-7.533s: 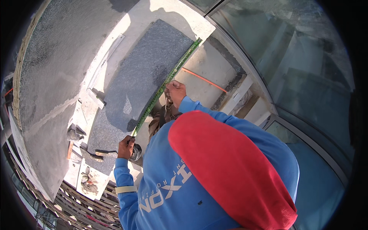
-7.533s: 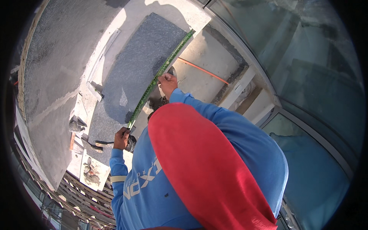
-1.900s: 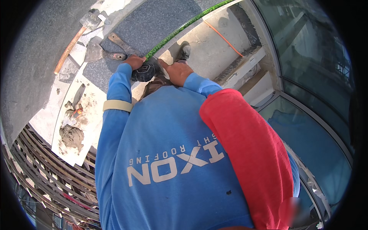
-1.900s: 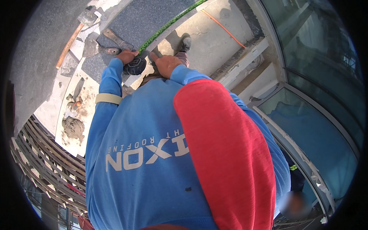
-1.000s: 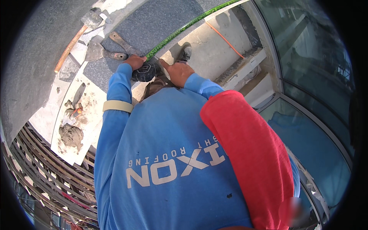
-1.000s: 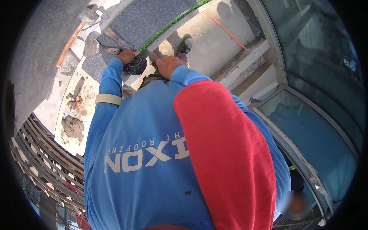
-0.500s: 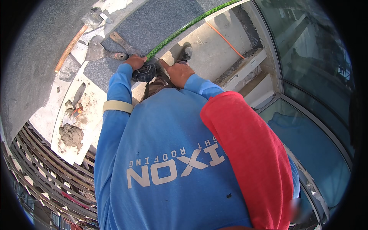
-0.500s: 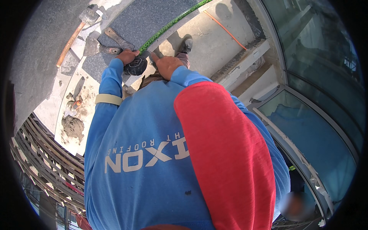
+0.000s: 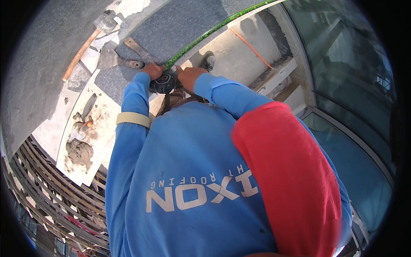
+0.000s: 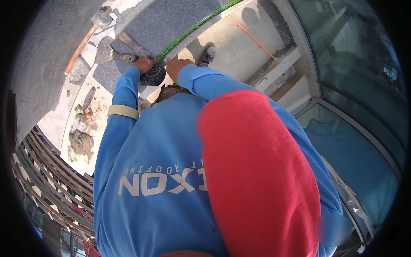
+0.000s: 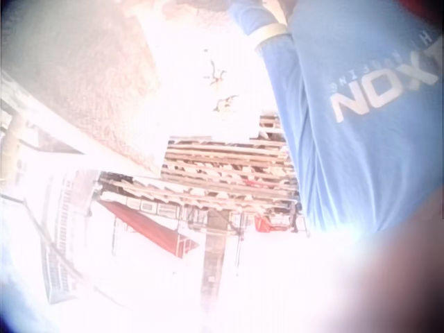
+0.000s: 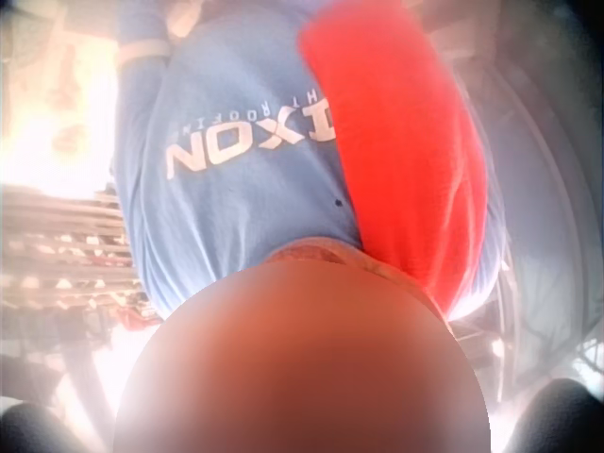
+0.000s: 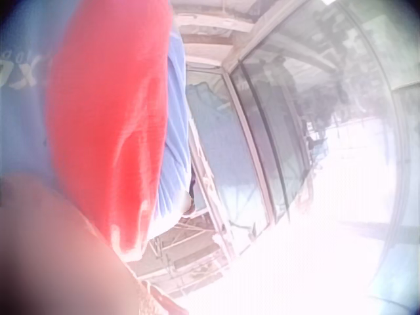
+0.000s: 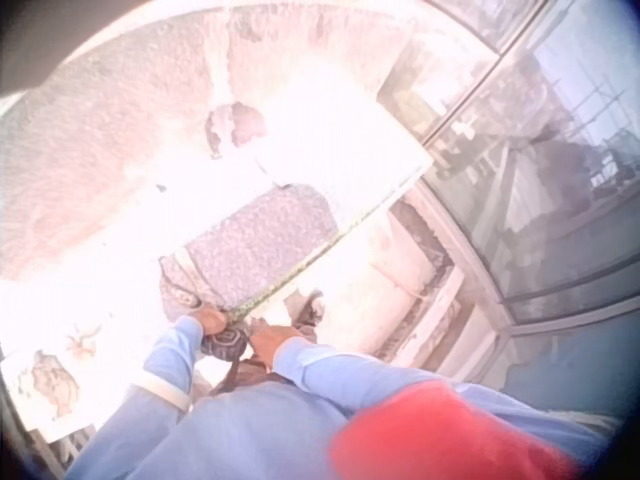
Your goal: The person measures a dark gray tile with a tape measure and square ruler, then marks it with a pencil. They repeat the process on another tile, adjusting the tools and marking lines for cutting.
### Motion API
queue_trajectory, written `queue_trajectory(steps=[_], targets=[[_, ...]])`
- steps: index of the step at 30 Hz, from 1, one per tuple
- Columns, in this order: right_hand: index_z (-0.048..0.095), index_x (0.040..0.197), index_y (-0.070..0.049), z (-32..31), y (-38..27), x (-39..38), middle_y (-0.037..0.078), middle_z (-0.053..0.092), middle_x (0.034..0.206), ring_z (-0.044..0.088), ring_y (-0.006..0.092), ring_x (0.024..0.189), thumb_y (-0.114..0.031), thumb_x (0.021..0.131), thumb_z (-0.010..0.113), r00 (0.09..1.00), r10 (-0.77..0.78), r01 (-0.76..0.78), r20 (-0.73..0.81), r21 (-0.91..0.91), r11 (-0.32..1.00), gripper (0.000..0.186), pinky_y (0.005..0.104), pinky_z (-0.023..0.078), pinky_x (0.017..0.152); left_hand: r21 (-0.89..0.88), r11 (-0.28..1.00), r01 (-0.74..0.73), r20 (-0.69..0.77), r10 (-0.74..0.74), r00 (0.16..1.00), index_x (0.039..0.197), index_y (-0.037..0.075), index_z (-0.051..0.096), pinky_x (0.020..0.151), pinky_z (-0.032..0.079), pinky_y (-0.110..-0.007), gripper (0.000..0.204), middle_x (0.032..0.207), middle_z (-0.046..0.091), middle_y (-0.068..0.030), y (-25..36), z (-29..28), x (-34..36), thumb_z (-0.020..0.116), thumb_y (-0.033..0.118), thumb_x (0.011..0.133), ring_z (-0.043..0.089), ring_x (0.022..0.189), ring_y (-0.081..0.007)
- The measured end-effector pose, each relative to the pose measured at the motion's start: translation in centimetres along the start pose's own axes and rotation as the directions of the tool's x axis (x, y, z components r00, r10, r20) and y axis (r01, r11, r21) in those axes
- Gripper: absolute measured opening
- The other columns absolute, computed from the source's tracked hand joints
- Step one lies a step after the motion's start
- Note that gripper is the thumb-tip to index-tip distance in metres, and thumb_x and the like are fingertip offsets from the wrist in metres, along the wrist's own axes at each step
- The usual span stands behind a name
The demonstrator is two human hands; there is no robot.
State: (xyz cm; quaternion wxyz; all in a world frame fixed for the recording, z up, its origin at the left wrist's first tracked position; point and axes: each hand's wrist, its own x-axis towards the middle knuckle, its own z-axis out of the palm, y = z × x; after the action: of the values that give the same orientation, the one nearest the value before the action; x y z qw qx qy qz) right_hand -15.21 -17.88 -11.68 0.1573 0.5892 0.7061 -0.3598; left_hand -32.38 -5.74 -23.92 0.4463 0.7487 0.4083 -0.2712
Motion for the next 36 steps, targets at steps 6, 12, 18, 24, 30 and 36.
queue_trajectory(steps=[6, 12, 18, 24, 30, 36], targets=[[0.037, 0.150, 0.006, 0.6, 0.8, 2.7, 0.027, 0.068, 0.114, 0.068, 0.0397, 0.107, -0.005, 0.091, 0.052, 0.991, 0.007, 0.004, 0.137, -0.077, 0.997, 0.062, 0.0474, 0.056, 0.089, -0.226, 0.964, 0.139, -0.059, -0.156, 0.986, 0.117, -0.012, 0.067, 0.101, 0.045, -0.044, 0.067, 0.120, 0.066, -0.0324, -0.1, 0.6, -0.2, 0.055, 0.051, 0.096, 0.064, 0.116, -0.0417], [0.049, 0.143, 0.000, 6.3, 5.6, 1.1, 0.028, 0.070, 0.108, 0.069, 0.0425, 0.103, -0.006, 0.086, 0.062, 0.911, 0.044, 0.014, 0.410, -0.138, 0.990, 0.059, 0.0504, 0.057, 0.088, -0.123, 0.987, 0.103, -0.127, -0.119, 0.985, 0.129, -0.012, 0.059, 0.108, 0.043, -0.044, 0.067, 0.134, 0.059, -0.0314, 0.6, 0.3, -0.5, 0.052, 0.047, 0.097, 0.058, 0.126, -0.0436], [0.035, 0.153, -0.006, 4.7, 3.8, -1.7, 0.027, 0.070, 0.103, 0.069, 0.0431, 0.096, -0.005, 0.086, 0.060, 0.984, 0.128, -0.141, 0.125, 0.101, 0.985, 0.071, 0.0534, 0.055, 0.086, -0.261, 0.958, 0.121, -0.007, -0.127, 0.992, 0.117, -0.014, 0.063, 0.102, 0.046, -0.044, 0.068, 0.125, 0.062, -0.0339, -0.4, 0.6, -0.2, 0.053, 0.050, 0.097, 0.062, 0.117, -0.0435], [0.028, 0.158, -0.011, -0.3, 0.5, -1.8, 0.028, 0.070, 0.100, 0.069, 0.0431, 0.093, -0.003, 0.088, 0.056, 0.993, 0.115, -0.117, 0.022, 0.183, 0.976, 0.076, 0.0526, 0.054, 0.085, -0.156, 0.988, 0.013, -0.044, -0.020, 0.999, 0.111, -0.013, 0.066, 0.095, 0.048, -0.046, 0.070, 0.115, 0.067, -0.0334, -1.7, 1.4, 0.9, 0.052, 0.054, 0.098, 0.066, 0.109, -0.0439], [0.024, 0.159, -0.011, 0.8, 2.9, -3.4, 0.029, 0.070, 0.097, 0.069, 0.0451, 0.090, -0.011, 0.093, 0.057, 0.982, 0.185, -0.190, 0.045, 0.292, 0.938, 0.073, 0.0543, 0.054, 0.084, -0.102, 0.995, -0.019, -0.088, 0.009, 0.996, 0.109, -0.008, 0.070, 0.093, 0.049, -0.047, 0.068, 0.108, 0.069, -0.0308, -1.8, 1.1, 0.1, 0.047, 0.056, 0.101, 0.067, 0.104, -0.0429], [0.033, 0.155, -0.007, 3.7, 9.8, -8.7, 0.027, 0.070, 0.097, 0.068, 0.0425, 0.085, -0.023, 0.096, 0.059, 0.810, 0.533, -0.296, -0.243, 0.616, 0.730, 0.066, 0.0524, 0.053, 0.080, -0.386, 0.908, -0.162, -0.013, 0.170, 0.985, 0.105, 0.000, 0.076, 0.091, 0.049, -0.039, 0.056, 0.098, 0.073, -0.0191, 0.3, 1.3, -5.5, 0.049, 0.049, 0.104, 0.068, 0.095, -0.0282]])
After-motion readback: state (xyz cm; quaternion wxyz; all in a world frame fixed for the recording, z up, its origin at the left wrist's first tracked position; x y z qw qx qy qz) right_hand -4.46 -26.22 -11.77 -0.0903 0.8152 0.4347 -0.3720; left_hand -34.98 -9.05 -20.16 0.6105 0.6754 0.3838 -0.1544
